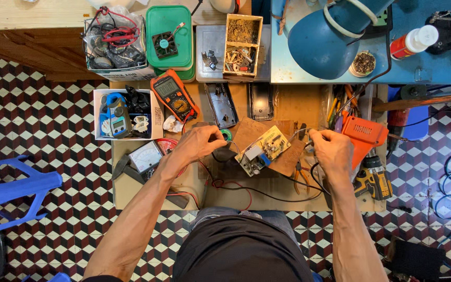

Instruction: The person repairs a green circuit board at a cluttered workbench. They hold the board under a lamp, probe its components with multimeter test leads, use a magnifying lamp to view it, and handle a power supply board and wires while testing connections.

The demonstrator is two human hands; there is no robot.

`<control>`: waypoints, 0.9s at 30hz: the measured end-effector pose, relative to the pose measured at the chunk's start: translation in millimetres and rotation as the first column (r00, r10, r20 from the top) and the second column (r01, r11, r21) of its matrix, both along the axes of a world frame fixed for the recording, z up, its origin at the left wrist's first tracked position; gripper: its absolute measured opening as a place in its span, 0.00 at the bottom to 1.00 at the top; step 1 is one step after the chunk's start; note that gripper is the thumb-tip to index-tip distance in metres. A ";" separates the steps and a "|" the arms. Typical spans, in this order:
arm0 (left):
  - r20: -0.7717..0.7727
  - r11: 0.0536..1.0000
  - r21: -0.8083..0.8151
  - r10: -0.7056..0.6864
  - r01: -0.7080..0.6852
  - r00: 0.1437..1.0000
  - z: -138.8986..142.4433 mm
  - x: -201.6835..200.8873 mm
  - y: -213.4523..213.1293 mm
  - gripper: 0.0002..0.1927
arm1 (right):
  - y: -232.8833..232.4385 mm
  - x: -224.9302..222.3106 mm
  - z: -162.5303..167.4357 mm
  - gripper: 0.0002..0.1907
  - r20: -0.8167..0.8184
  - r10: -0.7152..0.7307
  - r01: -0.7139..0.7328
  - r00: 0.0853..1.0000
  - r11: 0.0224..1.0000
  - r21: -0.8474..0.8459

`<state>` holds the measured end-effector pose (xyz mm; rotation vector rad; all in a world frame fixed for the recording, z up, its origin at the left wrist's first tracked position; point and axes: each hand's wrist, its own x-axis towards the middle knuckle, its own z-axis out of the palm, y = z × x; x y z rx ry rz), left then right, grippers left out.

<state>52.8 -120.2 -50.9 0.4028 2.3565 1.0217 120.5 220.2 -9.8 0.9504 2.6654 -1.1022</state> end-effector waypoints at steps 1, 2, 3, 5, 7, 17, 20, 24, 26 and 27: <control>-0.009 1.000 -0.019 0.017 -0.017 1.000 0.5 1.5 2.9 0.13 | 4.4 -2.0 -10.2 0.20 0.000 0.011 -0.011 1.000 1.000 0.011; -0.085 0.999 -0.006 0.036 -0.037 0.996 2.4 4.6 5.1 0.13 | 8.0 -2.5 -20.1 0.20 0.004 0.022 -0.022 1.000 1.000 0.019; -0.157 0.998 0.005 0.055 -0.055 0.986 5.1 9.3 6.5 0.13 | 10.8 0.0 -29.6 0.20 0.010 0.033 -0.033 0.999 0.999 0.025; -0.313 0.990 0.044 0.139 -0.131 0.940 11.6 21.5 9.7 0.12 | 15.9 6.0 -44.7 0.19 -0.005 0.023 -0.023 1.000 1.000 0.016; -0.467 0.966 0.112 0.259 -0.235 0.845 18.5 39.2 17.0 0.09 | 19.8 9.9 -54.4 0.19 -0.024 0.018 -0.018 1.000 1.000 0.002; -0.487 0.949 0.054 0.296 -0.310 0.822 -3.7 35.6 80.8 0.39 | 24.9 7.7 -68.6 0.19 -0.067 0.029 -0.043 0.997 0.976 -0.215; -0.457 0.936 0.021 0.323 -0.353 0.829 -12.7 35.3 82.3 0.44 | 32.0 0.4 -77.3 0.19 -0.088 0.051 -0.076 0.995 0.949 -0.306; -0.374 0.907 -0.084 0.356 -0.413 0.857 -12.9 35.8 84.0 0.52 | 37.7 -5.5 -85.4 0.19 -0.119 0.103 -0.135 0.988 0.944 -0.302; -0.310 0.888 -0.151 0.374 -0.433 0.874 -9.6 35.8 83.6 0.55 | 37.3 -3.9 -82.1 0.18 -0.329 0.282 -0.285 0.901 0.958 0.040; -0.271 0.881 -0.169 0.389 -0.441 0.881 -7.9 36.0 82.7 0.57 | 34.9 -2.1 -78.6 0.18 -0.401 0.384 -0.321 0.832 0.922 0.217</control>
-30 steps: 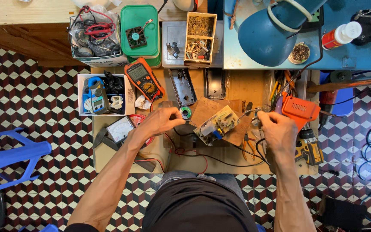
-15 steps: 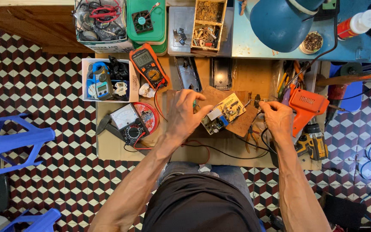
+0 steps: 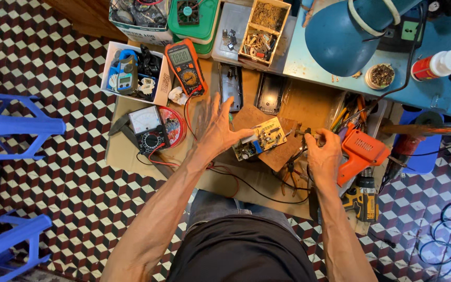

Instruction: The person repairs a green circuit board at a cluttered workbench. They hold the board under a lamp, probe its components with multimeter test leads, use a magnifying lamp to view it, and handle a power supply board and wires while testing connections.

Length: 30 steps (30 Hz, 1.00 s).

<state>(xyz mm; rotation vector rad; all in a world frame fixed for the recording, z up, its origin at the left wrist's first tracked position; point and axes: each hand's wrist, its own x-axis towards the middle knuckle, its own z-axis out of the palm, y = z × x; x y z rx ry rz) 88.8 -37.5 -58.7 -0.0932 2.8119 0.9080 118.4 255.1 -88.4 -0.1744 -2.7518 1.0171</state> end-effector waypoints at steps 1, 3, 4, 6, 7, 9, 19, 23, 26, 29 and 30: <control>0.047 1.000 0.002 0.018 -0.018 0.999 1.3 0.4 0.0 0.58 | -2.7 3.1 5.3 0.16 -0.017 -0.010 0.009 1.000 0.998 -0.058; 0.008 1.000 0.018 0.024 -0.024 1.000 2.5 1.4 1.1 0.58 | -11.3 10.5 18.5 0.13 -0.045 -0.026 0.018 0.999 0.985 -0.172; -0.009 0.999 0.029 0.029 -0.029 1.000 2.5 2.4 0.9 0.58 | -19.3 12.9 24.6 0.12 0.051 -0.028 0.039 0.998 0.969 -0.245; -0.001 0.998 0.041 0.053 -0.053 0.999 1.6 3.4 0.9 0.58 | -35.4 17.1 36.5 0.11 0.238 -0.006 0.097 0.971 0.924 -0.370; 0.000 0.997 0.046 0.065 -0.065 0.998 0.9 3.8 0.6 0.58 | -42.3 17.7 41.6 0.11 0.317 -0.017 0.142 0.948 0.915 -0.377; 0.015 0.995 0.051 0.079 -0.080 0.997 -0.5 3.9 0.8 0.58 | -55.2 17.4 49.1 0.13 0.467 -0.041 0.241 0.884 0.894 -0.378; -0.078 0.993 0.102 0.069 -0.061 0.995 -11.3 4.7 -1.3 0.56 | -63.6 1.9 50.9 0.18 0.401 -0.028 0.117 0.916 0.973 -0.198; -0.082 0.994 0.088 0.075 -0.068 0.994 -12.8 4.0 -0.2 0.57 | -64.6 -2.7 44.5 0.19 0.385 -0.027 0.079 0.923 0.990 -0.119; -0.073 0.993 0.095 0.079 -0.072 0.994 -12.2 3.8 -0.6 0.56 | -64.7 -3.7 42.0 0.19 0.386 -0.039 0.099 0.922 0.986 -0.137; -0.068 0.989 0.125 0.082 -0.073 0.994 -12.3 3.4 -2.2 0.56 | -65.2 -1.8 41.6 0.19 0.365 -0.027 0.087 0.931 0.985 -0.149; -0.072 0.988 0.134 0.087 -0.076 0.994 -12.5 2.9 -2.2 0.56 | -65.7 -1.7 41.7 0.19 0.358 -0.023 0.081 0.933 0.986 -0.147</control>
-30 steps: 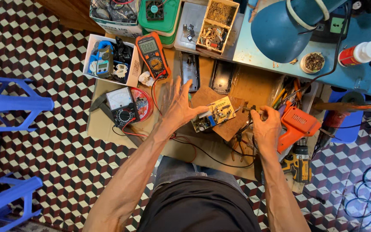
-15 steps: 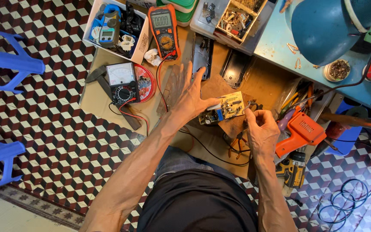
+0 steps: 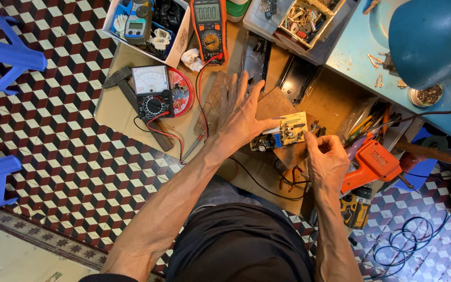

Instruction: The person repairs a green circuit board at a cluttered workbench. They hold the board under a lamp, probe its components with multimeter test leads, use a magnifying lamp to view it, and handle a power supply board and wires while testing connections.

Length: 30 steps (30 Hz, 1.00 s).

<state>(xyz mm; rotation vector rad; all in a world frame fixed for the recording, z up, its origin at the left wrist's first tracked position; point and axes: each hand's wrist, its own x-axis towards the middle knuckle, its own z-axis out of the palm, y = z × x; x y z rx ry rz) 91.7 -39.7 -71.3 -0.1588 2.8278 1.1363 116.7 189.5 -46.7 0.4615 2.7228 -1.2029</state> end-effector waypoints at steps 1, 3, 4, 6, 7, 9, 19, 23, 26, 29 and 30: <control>-0.005 1.000 0.010 0.003 -0.003 1.000 -0.3 -0.2 0.0 0.57 | -0.8 -0.5 0.0 0.19 0.000 0.007 -0.007 1.000 1.000 0.019; 0.015 1.000 -0.012 -0.010 0.010 1.000 -1.0 -1.7 0.0 0.58 | -2.4 -3.2 -0.1 0.20 -0.002 0.021 -0.020 1.000 0.998 0.057; 0.025 1.000 -0.024 -0.016 0.016 1.000 -1.2 -2.0 -0.2 0.58 | -2.9 -4.0 0.3 0.20 0.019 0.012 -0.013 1.000 0.998 0.055; 0.037 0.999 -0.026 -0.017 0.018 0.999 -1.6 -2.1 -0.5 0.58 | -3.4 -5.0 1.0 0.19 0.061 -0.004 0.001 0.998 0.999 0.052; 0.042 0.999 -0.027 -0.017 0.019 0.999 -1.8 -2.0 -0.7 0.58 | -3.6 -4.9 1.1 0.19 0.049 0.002 -0.005 0.999 0.998 0.056; 0.039 1.000 -0.017 -0.017 0.018 0.999 -2.3 -1.8 -0.8 0.58 | -3.6 -4.8 0.6 0.19 0.025 0.015 -0.017 1.000 0.998 0.062; 0.034 1.000 -0.002 -0.029 0.029 0.999 -3.1 -2.1 -3.5 0.55 | -4.4 -4.8 -6.2 0.19 0.040 -0.086 0.088 0.995 0.994 -0.059; 0.023 0.999 0.010 -0.031 0.031 0.999 -3.6 -2.1 -3.5 0.56 | -3.6 -6.5 -5.7 0.17 0.037 -0.095 0.098 0.995 0.991 -0.092; 0.027 1.000 0.005 -0.028 0.028 0.999 -4.7 -1.7 -3.3 0.56 | -3.1 -6.9 -5.1 0.17 0.058 -0.110 0.117 0.992 0.986 -0.122; 0.020 0.999 0.012 -0.030 0.029 0.999 -5.0 -1.1 -4.1 0.56 | -3.7 -7.2 -5.1 0.17 0.064 -0.114 0.122 0.991 0.982 -0.147; 0.019 0.999 0.019 -0.030 0.030 0.999 -4.8 -0.9 -4.2 0.56 | -3.7 -7.2 -5.0 0.17 0.063 -0.112 0.120 0.992 0.981 -0.152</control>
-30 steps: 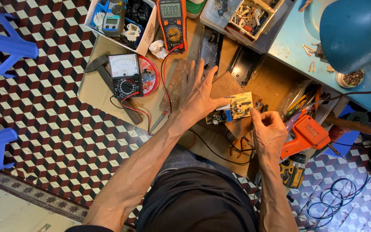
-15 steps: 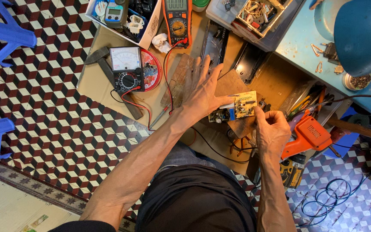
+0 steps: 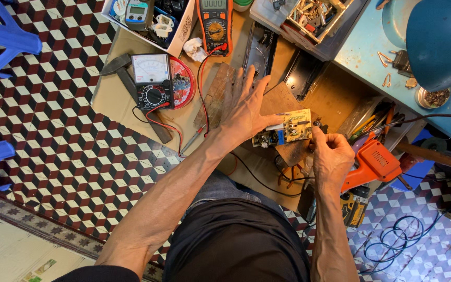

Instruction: The person repairs a green circuit board at a cluttered workbench. They hold the board under a lamp, probe its components with multimeter test leads, use a magnifying lamp to view it, and handle a power supply board and wires while testing connections.

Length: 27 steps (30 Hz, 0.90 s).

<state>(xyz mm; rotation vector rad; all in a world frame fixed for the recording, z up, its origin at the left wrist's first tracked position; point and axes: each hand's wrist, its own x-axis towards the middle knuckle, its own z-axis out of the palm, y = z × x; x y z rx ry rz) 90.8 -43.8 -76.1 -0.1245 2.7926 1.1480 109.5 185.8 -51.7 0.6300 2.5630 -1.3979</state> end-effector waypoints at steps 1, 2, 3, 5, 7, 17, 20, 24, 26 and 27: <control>-0.001 1.000 0.007 -0.001 0.001 1.000 0.3 0.1 -0.1 0.56 | 0.3 0.0 0.3 0.17 0.003 -0.001 0.001 1.000 1.000 0.003; 0.013 1.000 0.013 -0.003 0.002 1.000 0.8 -0.4 0.2 0.57 | 1.1 -0.3 0.6 0.17 0.006 0.000 0.000 1.000 1.000 0.005; 0.027 1.000 0.020 -0.005 0.005 1.000 1.2 -1.2 0.6 0.57 | 1.7 -0.5 0.8 0.17 0.010 0.000 0.000 1.000 1.000 0.007; 0.046 0.999 0.037 -0.010 0.008 0.999 2.2 -2.1 0.7 0.57 | 2.8 -1.6 0.4 0.17 0.030 0.004 -0.005 1.000 0.999 0.047; 0.059 0.998 0.054 -0.013 0.010 0.998 2.8 -2.3 0.3 0.57 | 3.9 -2.4 -0.5 0.17 0.032 0.011 -0.013 0.999 0.998 0.060; 0.066 0.999 0.040 -0.003 0.000 0.998 0.8 -0.3 -0.2 0.57 | 4.6 -2.6 -2.9 0.18 0.038 0.002 -0.005 0.999 0.997 0.072; 0.053 1.000 0.025 0.005 -0.006 0.999 -1.0 0.1 0.0 0.56 | 4.1 -2.1 -1.9 0.17 0.043 -0.001 -0.002 0.999 0.998 0.061; 0.053 0.999 0.040 0.006 -0.008 0.999 -2.2 0.6 -0.2 0.56 | 2.5 -1.7 0.2 0.17 0.026 -0.009 0.008 1.000 0.999 0.033; 0.057 0.999 0.046 0.005 -0.008 0.998 -2.3 0.4 -0.4 0.56 | 1.7 -1.6 1.8 0.17 0.008 -0.004 0.004 1.000 1.000 0.017; 0.053 0.999 0.051 0.004 -0.007 0.999 -2.2 0.8 -0.4 0.56 | 1.4 -1.2 2.5 0.17 -0.001 -0.002 0.002 1.000 1.000 0.009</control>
